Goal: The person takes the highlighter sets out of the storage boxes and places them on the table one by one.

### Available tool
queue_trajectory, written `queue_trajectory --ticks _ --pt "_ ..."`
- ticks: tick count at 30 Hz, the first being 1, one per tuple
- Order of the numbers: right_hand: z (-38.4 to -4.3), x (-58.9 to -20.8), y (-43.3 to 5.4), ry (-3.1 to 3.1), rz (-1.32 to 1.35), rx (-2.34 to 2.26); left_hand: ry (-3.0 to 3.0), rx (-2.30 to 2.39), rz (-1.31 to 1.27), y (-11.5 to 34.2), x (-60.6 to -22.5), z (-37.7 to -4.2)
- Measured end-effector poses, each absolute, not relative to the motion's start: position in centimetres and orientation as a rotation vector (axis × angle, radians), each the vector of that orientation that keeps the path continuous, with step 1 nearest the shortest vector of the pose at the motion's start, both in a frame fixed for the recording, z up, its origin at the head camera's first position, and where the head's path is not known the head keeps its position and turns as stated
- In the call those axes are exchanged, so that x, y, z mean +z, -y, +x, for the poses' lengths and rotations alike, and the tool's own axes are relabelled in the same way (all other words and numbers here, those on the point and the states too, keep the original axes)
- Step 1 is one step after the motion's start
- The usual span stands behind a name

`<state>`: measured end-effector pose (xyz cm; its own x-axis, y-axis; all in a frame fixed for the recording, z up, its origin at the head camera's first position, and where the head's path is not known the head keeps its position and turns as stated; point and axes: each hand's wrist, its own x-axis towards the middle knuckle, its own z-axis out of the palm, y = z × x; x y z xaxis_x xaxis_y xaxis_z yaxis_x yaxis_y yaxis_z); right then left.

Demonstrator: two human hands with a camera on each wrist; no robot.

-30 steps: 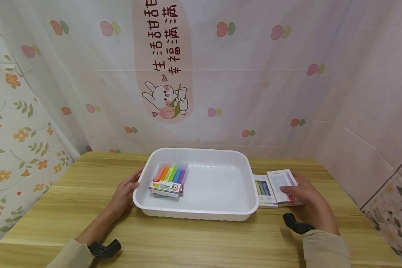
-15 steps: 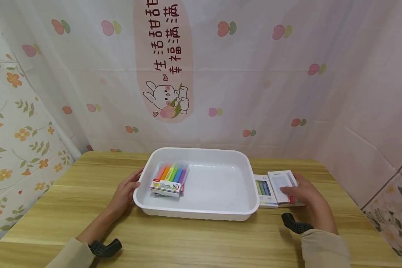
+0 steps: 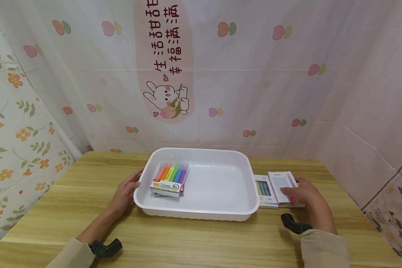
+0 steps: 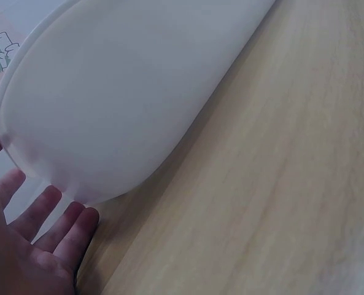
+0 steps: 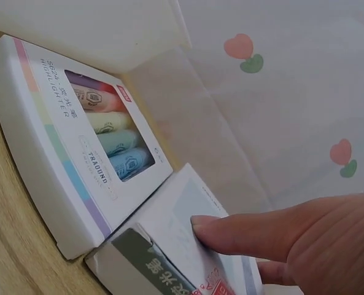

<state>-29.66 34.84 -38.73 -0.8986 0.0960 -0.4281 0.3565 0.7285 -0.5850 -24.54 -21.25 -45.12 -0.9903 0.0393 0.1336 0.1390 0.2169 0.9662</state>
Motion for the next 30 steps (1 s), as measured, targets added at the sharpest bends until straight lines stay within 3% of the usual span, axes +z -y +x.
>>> queue_trajectory --ticks 30 --pt "-28.8 -36.2 -33.8 -2.835 0.201 -0.667 2.367 -1.930 -0.189 21.2 -45.0 -24.5"
